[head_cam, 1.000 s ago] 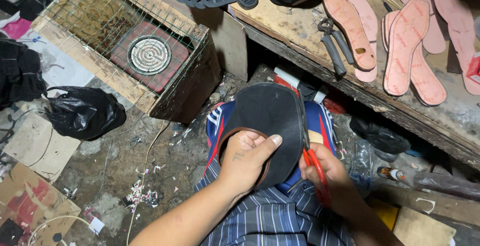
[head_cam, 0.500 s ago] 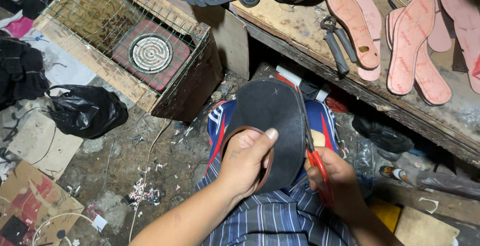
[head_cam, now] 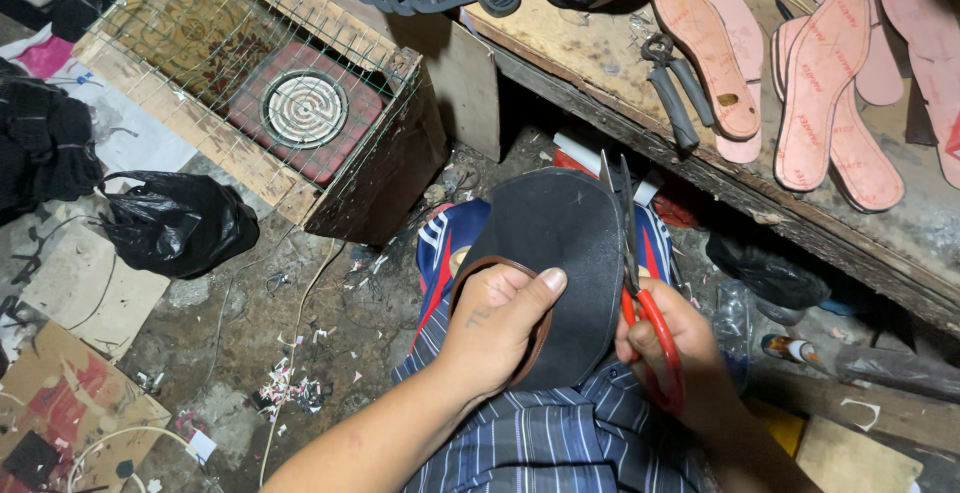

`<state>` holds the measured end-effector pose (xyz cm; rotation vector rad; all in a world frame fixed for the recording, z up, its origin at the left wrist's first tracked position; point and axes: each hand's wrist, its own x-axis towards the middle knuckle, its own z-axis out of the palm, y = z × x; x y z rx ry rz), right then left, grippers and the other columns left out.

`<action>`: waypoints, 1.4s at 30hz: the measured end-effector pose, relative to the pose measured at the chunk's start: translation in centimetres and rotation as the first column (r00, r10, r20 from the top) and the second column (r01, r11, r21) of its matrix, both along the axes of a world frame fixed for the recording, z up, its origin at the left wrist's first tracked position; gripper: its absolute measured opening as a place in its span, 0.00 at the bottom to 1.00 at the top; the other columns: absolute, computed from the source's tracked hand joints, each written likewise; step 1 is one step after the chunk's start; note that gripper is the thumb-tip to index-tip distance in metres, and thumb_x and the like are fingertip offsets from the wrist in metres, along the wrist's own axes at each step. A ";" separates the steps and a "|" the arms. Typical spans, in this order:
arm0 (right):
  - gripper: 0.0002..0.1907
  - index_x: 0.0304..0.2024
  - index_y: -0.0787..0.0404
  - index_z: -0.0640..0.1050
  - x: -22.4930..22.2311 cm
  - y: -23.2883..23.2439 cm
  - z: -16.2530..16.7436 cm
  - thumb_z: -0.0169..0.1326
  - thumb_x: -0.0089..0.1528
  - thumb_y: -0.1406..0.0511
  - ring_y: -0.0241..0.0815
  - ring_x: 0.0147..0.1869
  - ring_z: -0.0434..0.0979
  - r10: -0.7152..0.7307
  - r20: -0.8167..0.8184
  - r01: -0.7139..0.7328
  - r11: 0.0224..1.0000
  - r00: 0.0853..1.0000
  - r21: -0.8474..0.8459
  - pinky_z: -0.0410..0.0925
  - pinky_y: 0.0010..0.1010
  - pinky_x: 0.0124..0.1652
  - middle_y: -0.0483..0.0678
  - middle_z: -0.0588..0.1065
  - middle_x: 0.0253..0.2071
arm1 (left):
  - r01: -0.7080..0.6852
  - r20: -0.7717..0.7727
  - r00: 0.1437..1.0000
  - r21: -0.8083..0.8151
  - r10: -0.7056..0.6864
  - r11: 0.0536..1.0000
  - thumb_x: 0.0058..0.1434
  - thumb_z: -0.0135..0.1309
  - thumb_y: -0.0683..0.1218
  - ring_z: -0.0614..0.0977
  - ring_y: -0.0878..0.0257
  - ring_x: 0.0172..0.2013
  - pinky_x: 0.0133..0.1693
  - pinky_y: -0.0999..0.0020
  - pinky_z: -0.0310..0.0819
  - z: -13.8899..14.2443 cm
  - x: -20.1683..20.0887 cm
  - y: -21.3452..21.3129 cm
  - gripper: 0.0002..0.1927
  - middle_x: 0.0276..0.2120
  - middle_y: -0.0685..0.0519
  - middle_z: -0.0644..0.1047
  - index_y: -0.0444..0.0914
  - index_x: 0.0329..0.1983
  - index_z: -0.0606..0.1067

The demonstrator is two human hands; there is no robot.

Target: The person sits on the floor with a shoe upper mounted on a wooden last. They pull and press the upper over the last, use pincers to grip and tuck the material, trim excess with scissors, and hammer the sole edge to set it in place.

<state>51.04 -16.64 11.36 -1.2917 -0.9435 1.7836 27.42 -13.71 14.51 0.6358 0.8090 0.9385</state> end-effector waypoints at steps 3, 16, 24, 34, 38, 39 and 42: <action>0.28 0.48 0.72 0.72 0.0 -0.2 0.2 0.57 0.63 0.52 0.30 0.20 0.60 0.004 -0.035 -0.003 1.000 0.999 0.028 0.54 0.21 0.19 0.48 0.70 0.26 | -0.027 -0.013 1.000 0.046 0.027 0.999 0.76 0.52 0.45 0.69 0.74 0.23 0.26 0.75 0.61 -1.1 -0.2 -0.1 0.18 0.23 0.57 0.73 0.31 0.31 0.75; 0.30 0.56 0.76 0.71 0.6 -0.7 0.5 0.58 0.61 0.58 0.34 0.21 0.62 -0.053 -0.210 0.058 0.998 0.976 0.017 0.59 0.27 0.22 0.46 0.68 0.25 | -0.001 0.109 0.994 -0.037 0.005 0.999 0.73 0.48 0.45 0.83 0.65 0.38 0.43 0.69 0.77 1.5 -1.5 0.7 0.14 0.40 0.47 0.83 0.27 0.47 0.78; 0.33 0.59 0.74 0.69 1.7 -0.9 1.2 0.56 0.60 0.56 0.37 0.23 0.66 -0.042 -0.173 0.034 0.998 0.984 -0.046 0.61 0.29 0.21 0.49 0.69 0.28 | -0.038 -0.113 0.992 0.153 0.056 0.987 0.72 0.48 0.45 0.82 0.69 0.43 0.49 0.70 0.77 3.1 -2.8 1.2 0.16 0.45 0.50 0.83 0.28 0.53 0.77; 0.30 0.59 0.73 0.70 0.3 -0.6 1.3 0.51 0.62 0.57 0.33 0.25 0.62 0.106 -0.034 -0.104 0.992 0.994 0.065 0.60 0.20 0.28 0.51 0.71 0.39 | -0.004 -0.232 0.971 0.196 0.050 0.981 0.73 0.50 0.45 0.77 0.74 0.34 0.38 0.75 0.73 3.0 -1.8 0.1 0.14 0.34 0.54 0.81 0.28 0.42 0.78; 0.27 0.61 0.72 0.69 -0.2 -0.6 1.7 0.49 0.62 0.64 0.36 0.35 0.66 0.103 -0.017 -0.101 0.989 0.995 0.108 0.62 0.22 0.35 0.51 0.72 0.42 | -0.016 -0.218 0.974 0.203 0.061 0.979 0.73 0.50 0.45 0.77 0.75 0.35 0.39 0.76 0.74 2.9 -1.7 -0.1 0.14 0.35 0.55 0.81 0.28 0.43 0.78; 0.25 0.59 0.72 0.70 -0.4 -0.5 1.8 0.47 0.61 0.65 0.36 0.38 0.68 0.106 0.038 -0.110 0.985 0.994 0.131 0.64 0.22 0.39 0.50 0.71 0.41 | -0.019 -0.227 0.971 0.214 0.068 0.977 0.73 0.50 0.45 0.77 0.75 0.35 0.38 0.76 0.73 3.0 -1.7 0.0 0.14 0.35 0.55 0.81 0.28 0.42 0.78; 0.23 0.55 0.70 0.72 -0.5 -0.5 2.0 0.46 0.59 0.65 0.35 0.40 0.69 0.081 0.100 -0.092 0.990 0.992 0.112 0.65 0.22 0.40 0.49 0.72 0.39 | -0.023 -0.219 0.973 0.202 0.068 0.979 0.73 0.49 0.45 0.77 0.75 0.35 0.39 0.76 0.74 3.1 -1.7 0.0 0.13 0.35 0.55 0.81 0.29 0.43 0.78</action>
